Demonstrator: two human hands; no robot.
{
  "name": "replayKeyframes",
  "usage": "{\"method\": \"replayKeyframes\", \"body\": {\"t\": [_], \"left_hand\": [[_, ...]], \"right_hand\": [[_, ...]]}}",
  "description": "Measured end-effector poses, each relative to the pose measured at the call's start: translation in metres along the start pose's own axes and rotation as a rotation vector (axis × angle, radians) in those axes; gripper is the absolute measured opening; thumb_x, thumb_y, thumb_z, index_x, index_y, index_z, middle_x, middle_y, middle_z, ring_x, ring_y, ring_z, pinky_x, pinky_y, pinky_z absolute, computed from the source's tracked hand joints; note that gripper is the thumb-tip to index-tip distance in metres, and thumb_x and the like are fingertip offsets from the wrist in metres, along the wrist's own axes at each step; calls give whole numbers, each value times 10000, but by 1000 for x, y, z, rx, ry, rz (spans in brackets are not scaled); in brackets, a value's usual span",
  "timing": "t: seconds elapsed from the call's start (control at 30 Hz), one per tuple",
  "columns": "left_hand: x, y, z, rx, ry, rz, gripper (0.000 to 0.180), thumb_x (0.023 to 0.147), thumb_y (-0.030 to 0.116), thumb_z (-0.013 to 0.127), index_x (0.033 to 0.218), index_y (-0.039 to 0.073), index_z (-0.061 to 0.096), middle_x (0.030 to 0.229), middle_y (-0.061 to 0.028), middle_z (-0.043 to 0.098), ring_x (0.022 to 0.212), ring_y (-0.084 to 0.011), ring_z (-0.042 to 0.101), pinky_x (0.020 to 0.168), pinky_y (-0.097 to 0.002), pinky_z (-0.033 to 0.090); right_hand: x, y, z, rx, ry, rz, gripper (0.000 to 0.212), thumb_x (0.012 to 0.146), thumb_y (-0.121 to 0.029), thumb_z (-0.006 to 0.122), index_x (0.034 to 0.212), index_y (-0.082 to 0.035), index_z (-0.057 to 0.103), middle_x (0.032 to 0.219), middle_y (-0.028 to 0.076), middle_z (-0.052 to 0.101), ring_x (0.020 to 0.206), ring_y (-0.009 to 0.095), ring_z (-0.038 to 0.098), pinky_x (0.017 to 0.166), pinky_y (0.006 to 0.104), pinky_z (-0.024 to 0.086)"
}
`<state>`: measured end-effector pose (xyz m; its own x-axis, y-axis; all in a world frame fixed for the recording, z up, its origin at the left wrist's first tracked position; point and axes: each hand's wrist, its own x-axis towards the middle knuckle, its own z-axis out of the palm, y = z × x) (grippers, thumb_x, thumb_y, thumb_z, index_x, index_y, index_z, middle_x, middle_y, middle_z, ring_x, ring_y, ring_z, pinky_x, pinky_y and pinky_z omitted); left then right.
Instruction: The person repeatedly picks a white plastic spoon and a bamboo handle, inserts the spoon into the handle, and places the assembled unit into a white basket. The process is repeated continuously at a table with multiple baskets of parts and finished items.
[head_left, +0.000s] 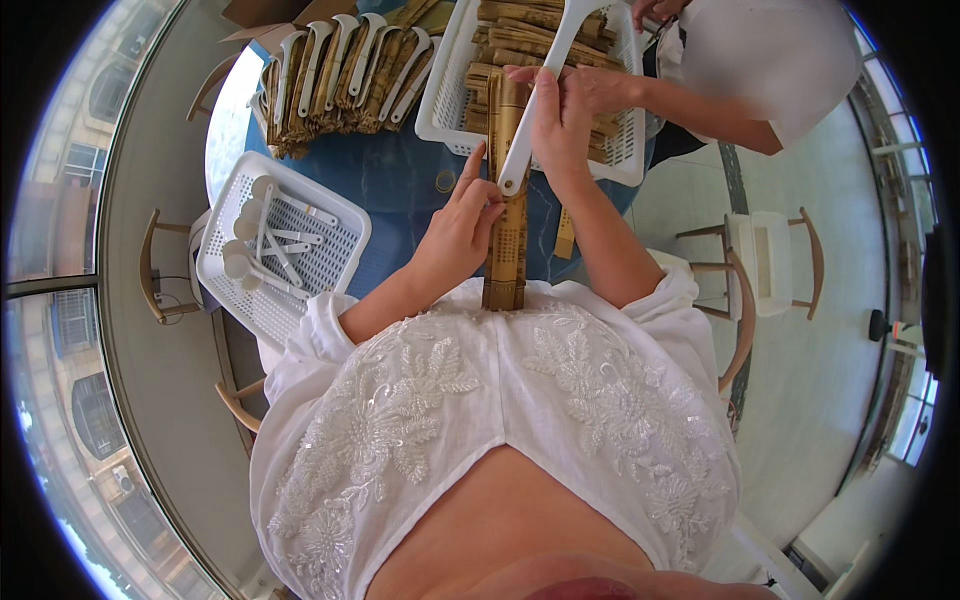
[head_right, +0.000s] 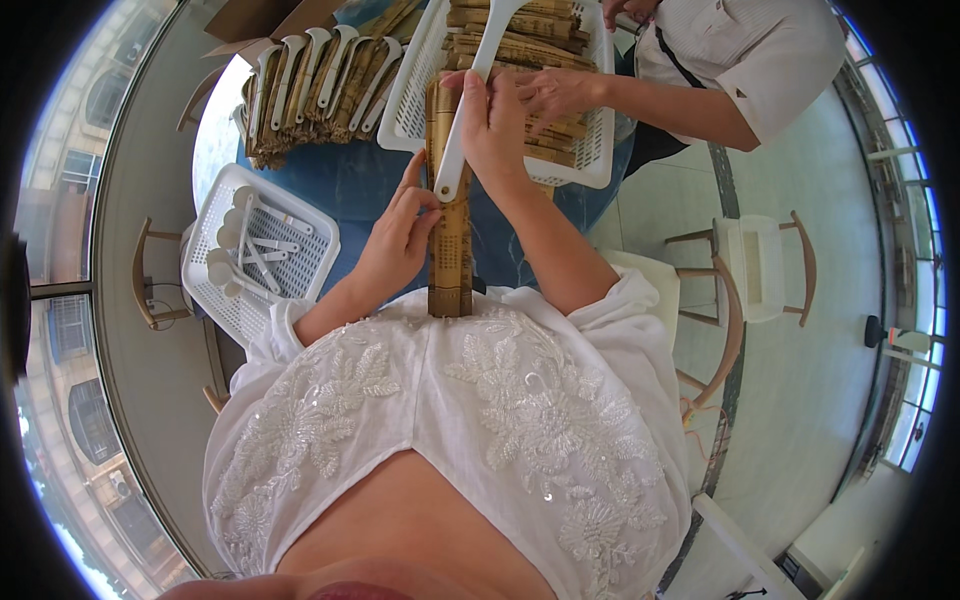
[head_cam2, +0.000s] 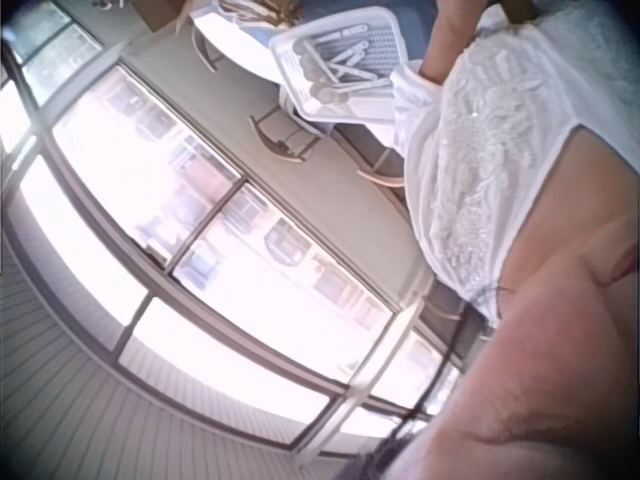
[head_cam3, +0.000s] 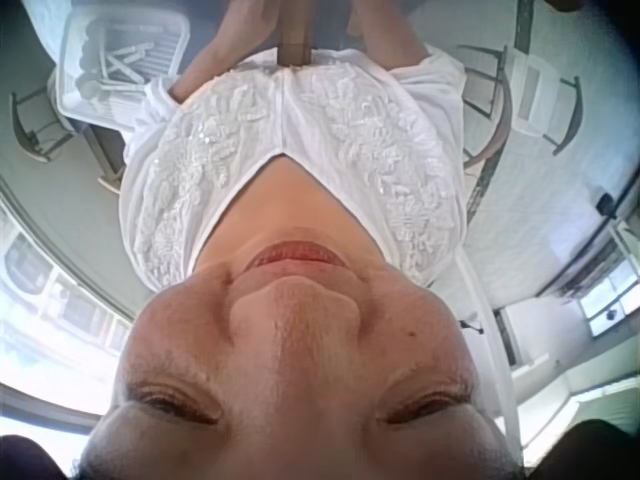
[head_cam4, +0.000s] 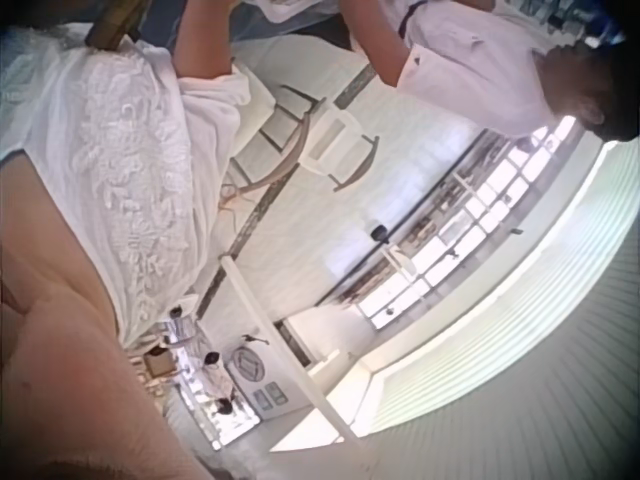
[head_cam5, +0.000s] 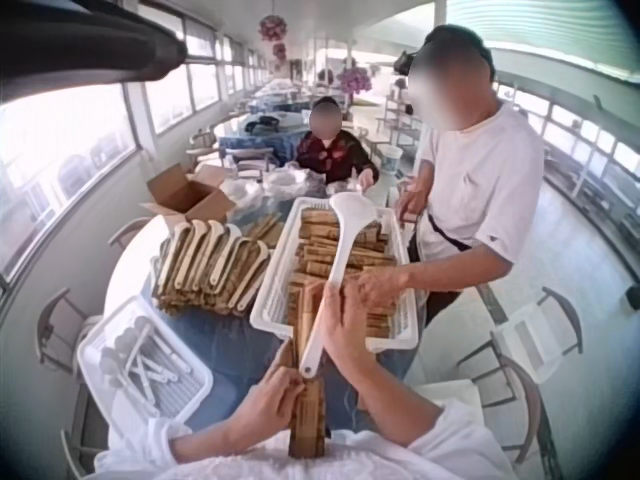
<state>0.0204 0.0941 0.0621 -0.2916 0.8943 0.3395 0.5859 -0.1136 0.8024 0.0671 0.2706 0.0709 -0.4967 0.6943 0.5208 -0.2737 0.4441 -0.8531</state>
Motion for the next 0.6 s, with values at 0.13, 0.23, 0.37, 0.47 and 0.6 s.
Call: {"method": "replayKeyframes", "body": {"t": [0.13, 0.23, 0.37, 0.47, 0.6], "left_hand": [[1, 3, 0, -64, -1, -5, 64, 907, -31, 474, 958, -2, 449, 1418, -298, 262, 1115, -437, 493, 732, -367, 481], [0, 0, 3, -65, 35, 81, 62, 904, -61, 462, 944, -20, 439, 1371, -297, 291, 1264, -385, 380, 772, -331, 464], [-1, 1, 4, -120, 45, 74, 74, 899, -61, 477, 948, -22, 437, 1332, -287, 301, 1299, -409, 305, 822, -351, 474], [1, 1, 5, -144, 59, 39, 76, 898, -60, 479, 949, -20, 440, 1318, -264, 309, 1236, -391, 369, 834, -347, 476], [-1, -9, 10, -45, 127, 132, 81, 900, -73, 457, 956, -17, 437, 1308, -225, 345, 1068, -262, 502, 761, -302, 454]], "right_hand": [[-2, -6, 6, 18, 50, -53, 194, 990, -189, 440, 958, -11, 510, 890, 41, 678, 595, 66, 498, 562, 215, 408], [-7, -6, 6, 19, -61, 29, 205, 990, -188, 434, 966, -7, 527, 952, 53, 650, 612, 64, 487, 583, 223, 411], [-16, -3, 3, -122, -141, -16, 179, 948, -169, 513, 918, 6, 531, 1203, 125, 494, 867, 148, 479, 716, 281, 417], [-27, 7, 4, -274, -149, -203, 171, 901, -144, 575, 878, 15, 518, 1349, 170, 332, 1074, 247, 405, 845, 333, 384], [-52, -6, 2, -100, -202, -37, 166, 877, -121, 583, 890, 32, 522, 1422, 232, 202, 1260, 369, 295, 1013, 414, 285]]}}
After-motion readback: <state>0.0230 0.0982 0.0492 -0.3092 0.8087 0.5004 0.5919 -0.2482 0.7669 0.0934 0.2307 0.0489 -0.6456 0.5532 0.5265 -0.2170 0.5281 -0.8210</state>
